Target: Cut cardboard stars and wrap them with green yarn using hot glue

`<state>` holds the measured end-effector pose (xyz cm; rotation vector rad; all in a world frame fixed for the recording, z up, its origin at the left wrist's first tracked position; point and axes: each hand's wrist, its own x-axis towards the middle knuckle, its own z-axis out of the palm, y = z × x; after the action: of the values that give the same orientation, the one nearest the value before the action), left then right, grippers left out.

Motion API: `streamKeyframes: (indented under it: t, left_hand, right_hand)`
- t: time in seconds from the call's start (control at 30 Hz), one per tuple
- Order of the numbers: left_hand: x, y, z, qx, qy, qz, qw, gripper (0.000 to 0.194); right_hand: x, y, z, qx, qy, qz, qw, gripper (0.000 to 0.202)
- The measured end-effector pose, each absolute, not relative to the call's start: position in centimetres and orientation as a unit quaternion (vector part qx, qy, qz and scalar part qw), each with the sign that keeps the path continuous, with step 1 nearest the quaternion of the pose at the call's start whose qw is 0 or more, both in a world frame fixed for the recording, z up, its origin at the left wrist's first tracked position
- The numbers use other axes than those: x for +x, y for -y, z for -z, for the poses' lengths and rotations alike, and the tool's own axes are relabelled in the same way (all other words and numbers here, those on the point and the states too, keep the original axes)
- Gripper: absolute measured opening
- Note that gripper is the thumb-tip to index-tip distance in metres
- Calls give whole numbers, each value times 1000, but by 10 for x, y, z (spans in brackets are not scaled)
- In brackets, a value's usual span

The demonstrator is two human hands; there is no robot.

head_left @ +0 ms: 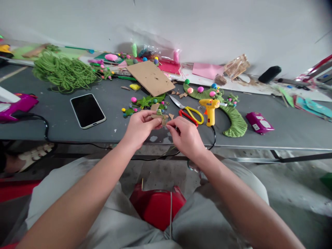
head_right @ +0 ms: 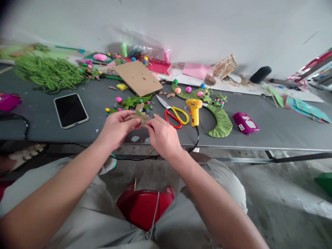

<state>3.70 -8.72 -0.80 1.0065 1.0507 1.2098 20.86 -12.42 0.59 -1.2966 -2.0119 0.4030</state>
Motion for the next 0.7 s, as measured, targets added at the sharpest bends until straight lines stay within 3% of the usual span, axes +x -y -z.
streamKeyframes:
  t: [0.37, 0.7]
  left_hand:
    - [35, 90, -5, 376, -402, -517, 655, 36]
    - [27, 89, -6, 446, -377, -407, 702, 35]
  right_hand:
    - [215, 114, 1, -493, 767, -173, 373, 13]
    - [227, 102, 1, -441, 803, -217, 338, 16]
